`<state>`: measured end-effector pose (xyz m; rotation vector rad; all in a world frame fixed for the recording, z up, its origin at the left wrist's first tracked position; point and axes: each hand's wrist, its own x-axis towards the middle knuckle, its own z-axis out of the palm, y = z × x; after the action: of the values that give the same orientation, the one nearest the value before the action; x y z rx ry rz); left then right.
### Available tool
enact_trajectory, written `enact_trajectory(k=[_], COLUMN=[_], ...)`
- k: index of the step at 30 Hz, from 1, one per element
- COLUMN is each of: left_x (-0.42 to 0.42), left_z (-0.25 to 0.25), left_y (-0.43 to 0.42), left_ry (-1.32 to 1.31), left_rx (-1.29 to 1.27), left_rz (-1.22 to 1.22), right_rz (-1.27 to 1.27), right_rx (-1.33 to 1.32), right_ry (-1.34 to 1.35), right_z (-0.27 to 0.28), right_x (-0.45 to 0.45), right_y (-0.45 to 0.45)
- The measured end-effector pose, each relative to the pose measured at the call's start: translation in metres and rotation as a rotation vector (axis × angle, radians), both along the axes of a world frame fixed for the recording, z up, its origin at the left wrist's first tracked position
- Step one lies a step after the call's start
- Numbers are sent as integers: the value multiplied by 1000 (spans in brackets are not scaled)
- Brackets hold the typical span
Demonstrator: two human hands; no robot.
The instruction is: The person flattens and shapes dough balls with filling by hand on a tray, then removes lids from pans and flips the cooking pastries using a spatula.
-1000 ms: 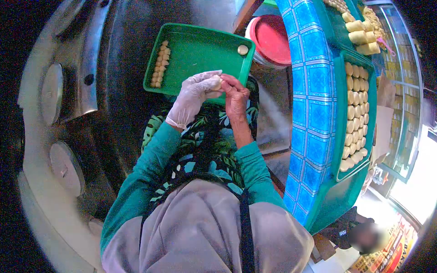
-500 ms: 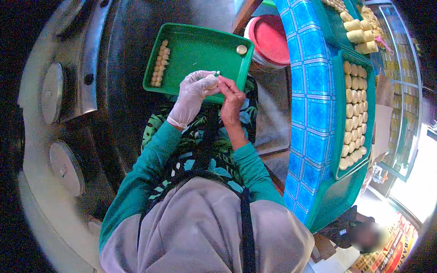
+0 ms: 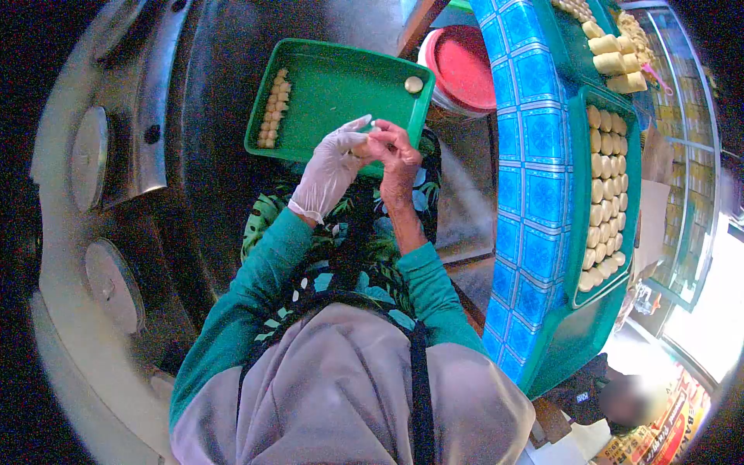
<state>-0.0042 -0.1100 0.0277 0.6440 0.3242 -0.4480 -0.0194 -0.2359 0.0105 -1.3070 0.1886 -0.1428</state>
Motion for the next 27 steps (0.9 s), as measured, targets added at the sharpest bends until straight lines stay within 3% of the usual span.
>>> enact_trajectory(k=[2, 5, 7, 9, 10, 13, 15, 17, 19, 21, 24, 27], left_x=[4, 13, 9, 4, 4, 2, -4, -6, -5, -8, -7, -11], left_z=[-7, -28, -9, 15, 10, 10, 10, 10, 17, 22, 21, 18], left_y=[2, -2, -10, -20, -25, -38, -29, -19, -11, -10, -14, -18], left_ry=[-7, 94, 104, 104, -86, 38, -67, -164, -109, -44, -71, -99], left_rx=[-422, -307, -181, -41, -61, 55, -86, -170, -300, -356, -282, -172], left_rz=[123, 247, 196, 199, 103, 154, 126, 133, 137, 140, 52, 83], right_rz=[45, 261, 323, 157, 136, 12, -43, 9, -74, -29, 53, 55], right_rx=[-385, -229, -346, 82, 120, -61, -169, -63, -295, -736, -862, -828], right_ry=[-118, -126, -214, -249, -231, -200, -171, -289, -301, -400, -458, -437], right_z=[11, 31, 28, 41, 46, 57, 62, 43, 60, 48, 36, 35], right_x=[0, -13, -15, -10, -3, 22, 29, 28, 11, 2, -7, -7], right_y=[6, 26, 35, 46, 46, 38, 31, 20, 16, 4, -4, -6])
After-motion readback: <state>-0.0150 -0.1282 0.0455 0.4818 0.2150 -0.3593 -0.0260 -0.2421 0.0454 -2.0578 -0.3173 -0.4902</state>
